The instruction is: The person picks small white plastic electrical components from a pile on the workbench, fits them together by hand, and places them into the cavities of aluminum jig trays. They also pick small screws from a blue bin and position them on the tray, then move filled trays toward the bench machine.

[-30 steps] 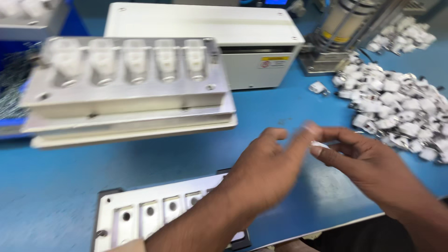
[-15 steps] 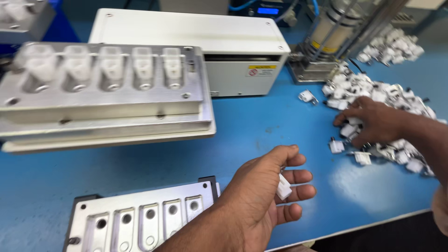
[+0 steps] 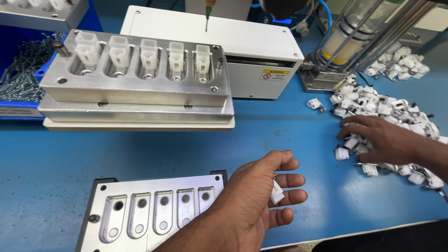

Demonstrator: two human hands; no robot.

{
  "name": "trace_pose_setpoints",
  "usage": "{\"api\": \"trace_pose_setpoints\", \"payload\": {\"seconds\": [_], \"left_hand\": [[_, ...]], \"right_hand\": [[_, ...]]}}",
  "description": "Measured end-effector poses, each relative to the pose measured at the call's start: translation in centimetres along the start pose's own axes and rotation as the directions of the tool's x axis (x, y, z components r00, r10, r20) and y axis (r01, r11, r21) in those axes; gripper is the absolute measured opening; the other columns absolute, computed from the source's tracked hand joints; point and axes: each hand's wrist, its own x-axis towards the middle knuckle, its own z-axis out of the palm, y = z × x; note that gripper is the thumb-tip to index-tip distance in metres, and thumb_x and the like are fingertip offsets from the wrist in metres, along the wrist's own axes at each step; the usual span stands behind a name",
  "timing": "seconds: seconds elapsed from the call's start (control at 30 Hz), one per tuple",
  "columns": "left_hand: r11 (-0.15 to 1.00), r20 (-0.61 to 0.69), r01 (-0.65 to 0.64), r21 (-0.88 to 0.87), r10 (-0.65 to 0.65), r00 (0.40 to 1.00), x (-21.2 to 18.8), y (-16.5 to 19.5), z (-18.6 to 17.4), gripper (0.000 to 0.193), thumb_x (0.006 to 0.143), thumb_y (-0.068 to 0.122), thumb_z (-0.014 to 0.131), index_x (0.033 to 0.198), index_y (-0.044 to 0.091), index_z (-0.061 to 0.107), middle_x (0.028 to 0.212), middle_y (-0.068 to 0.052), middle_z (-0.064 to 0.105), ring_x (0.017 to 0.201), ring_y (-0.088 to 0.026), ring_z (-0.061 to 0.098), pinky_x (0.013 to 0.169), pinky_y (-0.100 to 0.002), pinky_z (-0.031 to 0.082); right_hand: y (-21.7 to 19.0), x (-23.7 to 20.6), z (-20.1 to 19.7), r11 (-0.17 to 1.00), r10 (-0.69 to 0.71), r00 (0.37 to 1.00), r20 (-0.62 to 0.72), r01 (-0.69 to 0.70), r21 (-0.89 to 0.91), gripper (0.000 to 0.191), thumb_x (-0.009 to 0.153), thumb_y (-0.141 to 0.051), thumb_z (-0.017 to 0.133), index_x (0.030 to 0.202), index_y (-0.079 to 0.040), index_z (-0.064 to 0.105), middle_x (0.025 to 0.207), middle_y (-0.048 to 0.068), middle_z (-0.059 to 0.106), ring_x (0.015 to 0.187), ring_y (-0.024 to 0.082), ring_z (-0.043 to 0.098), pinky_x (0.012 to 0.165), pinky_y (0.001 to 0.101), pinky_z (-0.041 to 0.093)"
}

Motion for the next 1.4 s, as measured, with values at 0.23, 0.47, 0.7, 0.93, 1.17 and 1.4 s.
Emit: {"api": "trace_pose_setpoints", "payload": {"seconds": [0.23, 0.47, 0.7, 0.93, 1.17, 1.4], "left_hand": [[1.000, 0.005, 0.006, -0.002, -0.006, 1.000, -0.2, -0.5, 0.8, 0.033, 0.098, 0.043, 0.060, 0.113, 0.014, 0.065, 0.101, -0.003, 0.067, 0.085, -0.011, 0.064, 0.060, -0.025, 0.047], [0.996, -0.015, -0.039, -0.074, 0.038, 0.999, 0.7, -1.4, 1.6, 0.032, 0.096, 0.041, 0.061, 0.112, 0.014, 0.065, 0.101, -0.001, 0.066, 0.084, -0.011, 0.063, 0.061, -0.026, 0.048], [0.917, -0.105, -0.197, -0.347, 0.171, 0.980, 4.6, -2.6, 3.4, 0.038, 0.092, 0.043, 0.066, 0.111, 0.011, 0.062, 0.100, -0.007, 0.063, 0.085, -0.017, 0.066, 0.070, -0.032, 0.056], [0.829, -0.192, -0.292, -0.477, 0.225, 0.955, 8.9, -2.3, 5.0, 0.041, 0.090, 0.044, 0.063, 0.115, 0.012, 0.059, 0.107, -0.008, 0.057, 0.098, -0.020, 0.063, 0.085, -0.038, 0.059], [0.669, -0.122, -0.427, -0.608, 0.453, 0.883, 10.2, -1.8, 4.5, 0.034, 0.093, 0.047, 0.056, 0.105, 0.017, 0.064, 0.099, -0.002, 0.063, 0.093, -0.016, 0.063, 0.081, -0.040, 0.055], [0.622, -0.163, -0.390, -0.679, 0.390, 0.906, 9.6, -2.7, 3.8, 0.034, 0.091, 0.046, 0.057, 0.096, 0.013, 0.065, 0.088, -0.003, 0.066, 0.080, -0.016, 0.068, 0.062, -0.031, 0.058]], "right_hand": [[-1.0, 0.8, -1.5, 0.990, 0.140, 0.988, 0.065, -0.138, -0.044, 0.077, 0.078, -0.027, 0.082, 0.146, -0.034, 0.048, 0.149, -0.005, 0.046, 0.131, 0.020, 0.061, 0.105, 0.0386, 0.058], [0.9, 2.0, -0.2, 0.888, 0.180, 0.982, -0.064, -0.134, 0.439, 0.069, 0.077, -0.025, 0.087, 0.139, -0.029, 0.058, 0.133, 0.001, 0.061, 0.124, 0.025, 0.059, 0.106, 0.0435, 0.050], [2.4, 4.1, 1.1, 0.426, 0.212, 0.977, 0.033, -0.123, 0.897, 0.053, 0.090, -0.002, 0.070, 0.139, -0.018, 0.058, 0.129, 0.017, 0.065, 0.103, 0.033, 0.067, 0.083, 0.0480, 0.053], [-2.1, 3.5, -3.0, -0.169, -0.118, 0.982, -0.149, 0.128, 0.977, 0.059, 0.087, -0.007, 0.071, 0.141, -0.020, 0.050, 0.118, 0.017, 0.071, 0.102, 0.023, 0.073, 0.076, 0.0260, 0.058], [-11.6, 0.0, -4.8, 0.070, -0.249, 0.947, -0.204, 0.228, 0.971, 0.043, 0.097, -0.018, 0.068, 0.138, -0.011, 0.061, 0.103, 0.011, 0.075, 0.081, 0.016, 0.069, 0.055, 0.0267, 0.055], [-13.9, -2.2, -4.9, 0.013, -0.092, 0.930, -0.356, 0.358, 0.934, 0.046, 0.099, -0.031, 0.064, 0.141, -0.014, 0.060, 0.102, 0.007, 0.079, 0.083, 0.009, 0.068, 0.055, 0.0237, 0.050]]}}
